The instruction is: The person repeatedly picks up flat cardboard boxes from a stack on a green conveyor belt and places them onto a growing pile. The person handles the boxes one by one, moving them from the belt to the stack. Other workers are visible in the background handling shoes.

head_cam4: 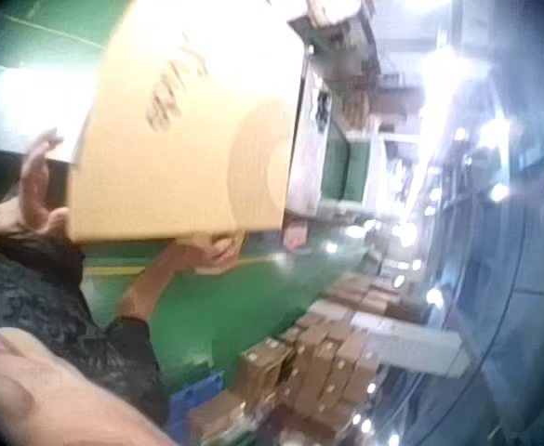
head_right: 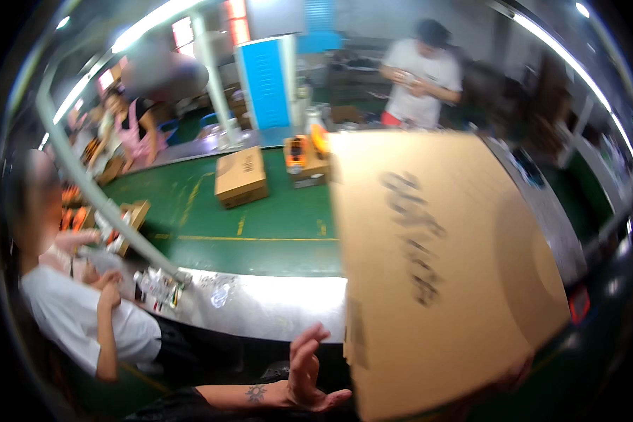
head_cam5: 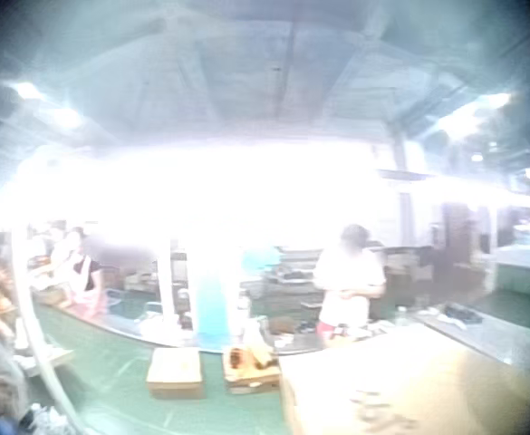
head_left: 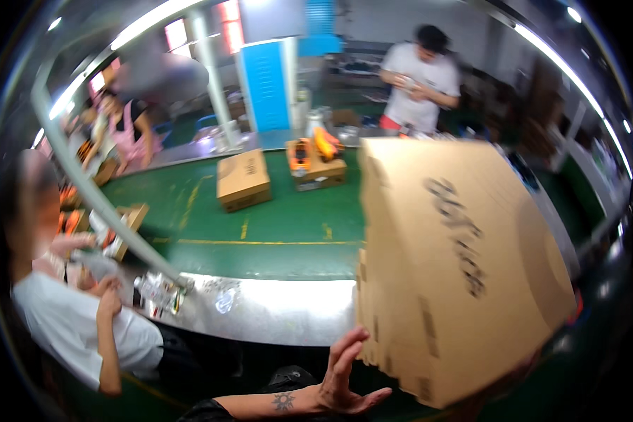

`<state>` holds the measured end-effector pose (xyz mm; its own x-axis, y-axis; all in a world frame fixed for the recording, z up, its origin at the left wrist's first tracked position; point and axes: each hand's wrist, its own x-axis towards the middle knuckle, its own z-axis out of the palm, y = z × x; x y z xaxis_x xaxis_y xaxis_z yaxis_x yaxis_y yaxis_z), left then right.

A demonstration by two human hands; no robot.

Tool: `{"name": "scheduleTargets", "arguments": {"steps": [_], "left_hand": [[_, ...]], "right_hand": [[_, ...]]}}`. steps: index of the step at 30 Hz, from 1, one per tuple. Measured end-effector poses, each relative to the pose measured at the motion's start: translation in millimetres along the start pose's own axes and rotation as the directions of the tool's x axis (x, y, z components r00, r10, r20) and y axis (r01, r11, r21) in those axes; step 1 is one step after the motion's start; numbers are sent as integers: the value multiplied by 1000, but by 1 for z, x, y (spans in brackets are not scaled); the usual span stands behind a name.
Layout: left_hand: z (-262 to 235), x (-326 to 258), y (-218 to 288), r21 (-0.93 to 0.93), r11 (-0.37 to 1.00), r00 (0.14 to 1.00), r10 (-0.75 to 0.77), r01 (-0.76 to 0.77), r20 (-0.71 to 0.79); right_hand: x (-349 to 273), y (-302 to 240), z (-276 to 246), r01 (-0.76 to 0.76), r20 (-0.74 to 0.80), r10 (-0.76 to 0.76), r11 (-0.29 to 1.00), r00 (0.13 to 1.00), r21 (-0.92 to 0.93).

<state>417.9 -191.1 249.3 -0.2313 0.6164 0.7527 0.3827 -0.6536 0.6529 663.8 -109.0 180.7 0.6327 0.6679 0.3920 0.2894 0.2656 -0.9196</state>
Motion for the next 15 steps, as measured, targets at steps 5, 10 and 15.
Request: {"name": "scheduleTargets", "arguments": {"steps": [5, 10, 15], "left_hand": [[-81, -9, -94, 321, 871, 908, -413, 373, 66], [-156, 24, -253, 405, 733, 820, -567, 546, -78], [-217, 86, -447, 590, 603, 803, -579, 538, -141]], "right_hand": [[-197, 64, -24, -395, 652, 590, 806, 476, -442], [-237, 51, 12, -176, 743, 634, 773, 215, -609], [-255, -1, 109, -158, 655, 666, 734, 357, -660]]}}
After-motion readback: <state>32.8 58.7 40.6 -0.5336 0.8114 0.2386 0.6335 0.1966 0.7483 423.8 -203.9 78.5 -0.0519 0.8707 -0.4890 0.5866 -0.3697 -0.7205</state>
